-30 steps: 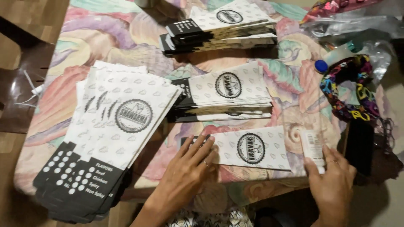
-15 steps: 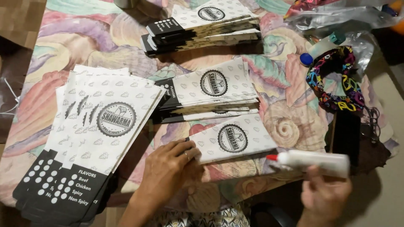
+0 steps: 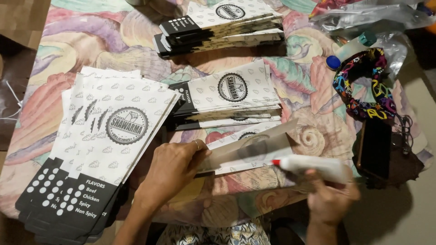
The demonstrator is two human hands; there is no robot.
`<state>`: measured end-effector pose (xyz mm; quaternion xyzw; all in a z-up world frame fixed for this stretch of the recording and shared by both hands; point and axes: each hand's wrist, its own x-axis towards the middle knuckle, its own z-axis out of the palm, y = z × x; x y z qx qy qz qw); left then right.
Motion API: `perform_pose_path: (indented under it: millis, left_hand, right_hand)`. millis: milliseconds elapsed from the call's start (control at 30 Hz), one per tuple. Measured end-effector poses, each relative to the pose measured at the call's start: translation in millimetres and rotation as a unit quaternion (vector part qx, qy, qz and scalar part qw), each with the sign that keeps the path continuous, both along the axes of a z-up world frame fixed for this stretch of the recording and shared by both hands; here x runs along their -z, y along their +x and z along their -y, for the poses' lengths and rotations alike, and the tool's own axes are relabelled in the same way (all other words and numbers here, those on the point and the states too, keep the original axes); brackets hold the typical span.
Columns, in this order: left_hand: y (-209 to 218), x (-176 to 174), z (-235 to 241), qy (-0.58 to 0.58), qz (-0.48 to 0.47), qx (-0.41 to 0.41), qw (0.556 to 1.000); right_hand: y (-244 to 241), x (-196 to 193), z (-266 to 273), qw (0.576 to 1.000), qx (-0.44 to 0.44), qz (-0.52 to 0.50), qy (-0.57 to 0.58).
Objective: The person repeatedly applies glue from a white bottle to the edge of printed paper sleeves and folds them to form a sealed sleeve. They handle each sleeve one at a time, pressing the glued edge to secure it, and place the finished sleeves into a growing stack on the table.
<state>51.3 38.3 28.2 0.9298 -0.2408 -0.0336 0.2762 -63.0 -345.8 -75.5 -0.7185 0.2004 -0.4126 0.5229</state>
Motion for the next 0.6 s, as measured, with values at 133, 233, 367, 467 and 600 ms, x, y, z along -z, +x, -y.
perform_pose_path:
  millis: [133, 233, 367, 467, 600]
  left_hand:
    - [3, -5, -2, -0.004, -0.046, 0.001, 0.999]
    - [5, -7, -2, 0.015, -0.040, -0.002, 0.999]
    - [6, -3, -2, 0.009, -0.023, -0.001, 1.000]
    - [7, -3, -3, 0.003, -0.016, -0.006, 1.000]
    - [6, -4, -4, -0.011, -0.015, -0.010, 1.000]
  right_hand:
    - [8, -23, 12, 0.995, 0.024, 0.090, 0.016]
    - [4, -19, 12, 0.995, 0.007, 0.092, 0.035]
    - [1, -19, -18, 0.999, 0.023, 0.048, 0.004]
    - [4, -21, -20, 0.994, -0.008, 0.080, 0.067]
    - [3, -14, 8, 0.992, 0.027, 0.115, 0.031]
